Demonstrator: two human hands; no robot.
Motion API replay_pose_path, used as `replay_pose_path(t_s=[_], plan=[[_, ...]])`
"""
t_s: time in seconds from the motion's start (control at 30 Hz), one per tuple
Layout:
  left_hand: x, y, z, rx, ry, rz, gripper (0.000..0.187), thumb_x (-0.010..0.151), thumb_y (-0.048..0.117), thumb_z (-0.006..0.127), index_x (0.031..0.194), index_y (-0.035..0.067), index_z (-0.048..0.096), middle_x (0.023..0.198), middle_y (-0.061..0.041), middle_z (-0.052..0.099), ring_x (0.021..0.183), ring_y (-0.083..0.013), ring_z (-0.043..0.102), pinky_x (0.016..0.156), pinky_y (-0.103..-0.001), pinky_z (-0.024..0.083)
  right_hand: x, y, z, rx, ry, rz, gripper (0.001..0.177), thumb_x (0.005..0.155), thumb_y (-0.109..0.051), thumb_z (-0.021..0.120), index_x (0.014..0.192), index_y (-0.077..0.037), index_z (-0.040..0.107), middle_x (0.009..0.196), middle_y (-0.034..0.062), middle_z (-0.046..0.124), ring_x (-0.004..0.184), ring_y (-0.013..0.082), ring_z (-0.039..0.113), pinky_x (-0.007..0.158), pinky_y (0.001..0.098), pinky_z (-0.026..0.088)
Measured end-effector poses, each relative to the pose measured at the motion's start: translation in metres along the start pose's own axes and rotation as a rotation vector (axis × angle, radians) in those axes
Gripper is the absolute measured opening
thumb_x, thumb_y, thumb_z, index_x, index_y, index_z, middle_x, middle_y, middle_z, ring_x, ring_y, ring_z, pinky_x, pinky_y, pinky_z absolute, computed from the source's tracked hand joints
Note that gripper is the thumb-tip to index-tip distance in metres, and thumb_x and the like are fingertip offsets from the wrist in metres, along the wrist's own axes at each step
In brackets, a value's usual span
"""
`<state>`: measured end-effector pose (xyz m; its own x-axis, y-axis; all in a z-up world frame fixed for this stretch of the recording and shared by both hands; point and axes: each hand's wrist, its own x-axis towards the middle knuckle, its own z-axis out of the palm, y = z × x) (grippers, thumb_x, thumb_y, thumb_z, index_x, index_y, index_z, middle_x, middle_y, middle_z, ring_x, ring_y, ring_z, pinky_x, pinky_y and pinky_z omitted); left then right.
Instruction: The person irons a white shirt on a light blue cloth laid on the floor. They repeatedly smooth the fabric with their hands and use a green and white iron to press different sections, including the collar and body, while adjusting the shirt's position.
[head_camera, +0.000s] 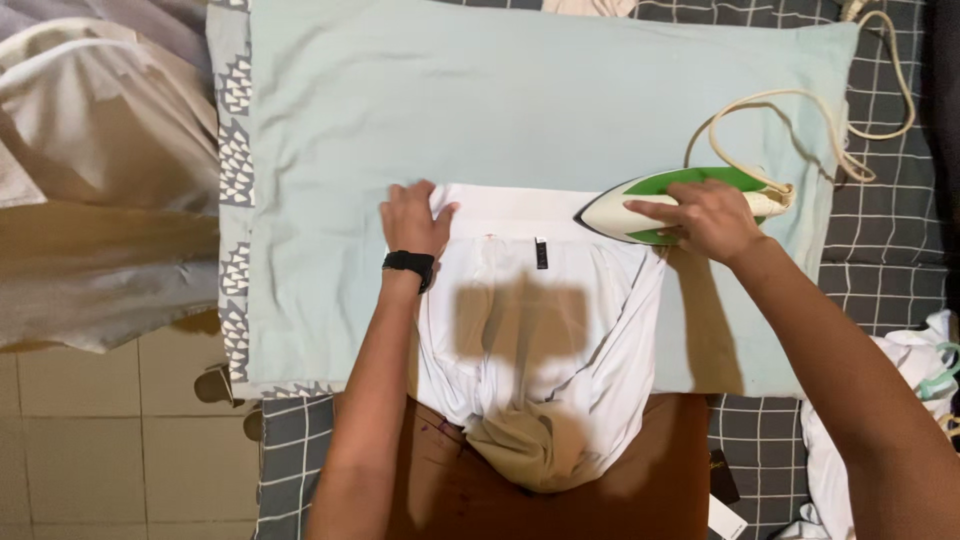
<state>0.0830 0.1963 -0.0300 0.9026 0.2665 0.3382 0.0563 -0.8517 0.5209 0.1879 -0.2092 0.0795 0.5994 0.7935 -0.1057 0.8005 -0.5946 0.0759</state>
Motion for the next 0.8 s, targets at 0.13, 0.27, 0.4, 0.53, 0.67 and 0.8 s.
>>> replay_pose_path(t_s=[0.13, 0.27, 0.4, 0.53, 0.67, 0.8], plan=[[0.009, -0.013, 0.010, -0.175, -0.188, -0.343, 0.035, 0.087, 0.036, 0.081, 0.087, 0.004, 0.069, 0.081, -0.019, 0.067, 0.080, -0.0400, 0.063, 0.072, -0.050, 0.050, -0.004, 0.004, 0.001, 0.002, -0.024, -0.003, 0.072, 0.070, -0.031, 0.086, 0.137, -0.048, 0.064, 0.084, 0.0013, 0.064, 0.072, 0.0218, 0.065, 0.065, 0.0383, 0.054], [0.011, -0.019, 0.013, -0.090, -0.299, -0.443, 0.033, 0.087, 0.035, 0.079, 0.084, 0.004, 0.067, 0.072, -0.017, 0.066, 0.074, -0.0392, 0.064, 0.067, -0.051, 0.049, 0.022, -0.024, -0.006, 0.029, -0.088, 0.071, 0.081, 0.068, -0.029, 0.086, 0.143, -0.045, 0.061, 0.103, 0.0075, 0.068, 0.069, 0.0220, 0.067, 0.054, 0.0376, 0.053], [0.013, -0.018, 0.006, -0.066, -0.274, -0.300, 0.041, 0.087, 0.037, 0.080, 0.080, 0.000, 0.064, 0.069, -0.019, 0.064, 0.069, -0.0422, 0.062, 0.061, -0.052, 0.047, 0.066, -0.076, 0.000, 0.168, 0.043, 0.127, 0.080, 0.057, -0.026, 0.086, 0.134, -0.036, 0.067, 0.096, 0.0111, 0.067, 0.075, 0.0266, 0.068, 0.058, 0.0405, 0.054], [0.011, -0.025, -0.010, -0.306, -0.309, -0.342, 0.033, 0.085, 0.031, 0.083, 0.080, 0.004, 0.066, 0.061, -0.008, 0.057, 0.055, -0.0235, 0.052, 0.053, -0.041, 0.044, 0.083, -0.075, 0.015, 0.147, 0.021, 0.102, 0.069, 0.071, -0.026, 0.084, 0.136, -0.040, 0.067, 0.095, 0.0088, 0.067, 0.076, 0.0253, 0.068, 0.060, 0.0411, 0.054], [0.012, -0.018, -0.015, -0.391, -0.319, -0.443, 0.040, 0.087, 0.023, 0.087, 0.075, 0.000, 0.057, 0.059, -0.003, 0.045, 0.056, -0.0131, 0.036, 0.050, -0.033, 0.035, 0.040, -0.017, 0.018, 0.137, 0.060, 0.006, 0.066, 0.077, -0.031, 0.083, 0.140, -0.040, 0.066, 0.101, 0.0071, 0.071, 0.081, 0.0243, 0.070, 0.064, 0.0396, 0.055], [0.006, -0.017, -0.031, -0.461, -0.327, -0.477, 0.032, 0.087, 0.020, 0.086, 0.083, 0.000, 0.061, 0.064, -0.001, 0.050, 0.058, -0.0096, 0.040, 0.052, -0.029, 0.039, -0.006, 0.027, 0.006, 0.056, -0.068, 0.036, 0.076, 0.071, -0.042, 0.085, 0.142, -0.038, 0.061, 0.100, 0.0036, 0.070, 0.077, 0.0204, 0.069, 0.064, 0.0386, 0.056]])
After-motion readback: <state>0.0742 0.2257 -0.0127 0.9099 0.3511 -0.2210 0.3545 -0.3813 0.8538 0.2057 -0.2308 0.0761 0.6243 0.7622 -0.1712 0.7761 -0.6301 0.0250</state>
